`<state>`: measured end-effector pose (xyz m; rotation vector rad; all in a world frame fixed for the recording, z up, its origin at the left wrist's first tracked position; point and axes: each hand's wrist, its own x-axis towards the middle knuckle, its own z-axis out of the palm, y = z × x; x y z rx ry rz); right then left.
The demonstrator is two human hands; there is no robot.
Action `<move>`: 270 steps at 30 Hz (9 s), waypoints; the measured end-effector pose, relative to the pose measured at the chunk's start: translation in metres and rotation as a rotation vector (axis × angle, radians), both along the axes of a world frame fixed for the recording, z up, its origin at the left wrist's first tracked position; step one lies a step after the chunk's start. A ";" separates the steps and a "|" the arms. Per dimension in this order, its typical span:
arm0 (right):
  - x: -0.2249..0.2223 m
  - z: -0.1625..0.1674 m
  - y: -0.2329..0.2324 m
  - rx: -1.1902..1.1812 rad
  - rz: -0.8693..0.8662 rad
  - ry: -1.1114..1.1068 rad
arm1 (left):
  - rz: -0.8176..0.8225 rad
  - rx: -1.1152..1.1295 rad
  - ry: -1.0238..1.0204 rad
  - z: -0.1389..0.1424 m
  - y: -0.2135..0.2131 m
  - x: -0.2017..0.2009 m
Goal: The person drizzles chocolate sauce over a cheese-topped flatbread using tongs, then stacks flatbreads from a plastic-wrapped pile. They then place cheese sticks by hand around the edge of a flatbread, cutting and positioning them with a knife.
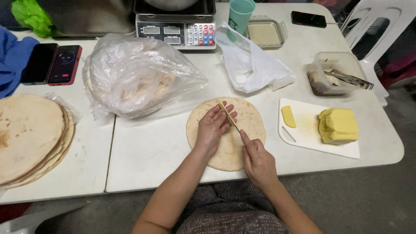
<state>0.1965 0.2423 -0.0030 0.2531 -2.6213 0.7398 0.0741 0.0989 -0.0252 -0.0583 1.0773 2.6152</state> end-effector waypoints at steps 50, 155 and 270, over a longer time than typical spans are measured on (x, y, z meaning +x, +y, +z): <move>-0.012 -0.039 0.083 -1.460 0.186 -0.589 | -0.115 -0.950 0.137 0.026 -0.066 -0.058; -0.012 -0.045 0.049 -0.530 0.062 -0.108 | 0.214 -1.045 0.358 0.018 -0.075 -0.005; 0.006 -0.050 0.113 -1.660 0.274 -0.503 | -0.177 -1.476 1.013 0.036 0.003 -0.102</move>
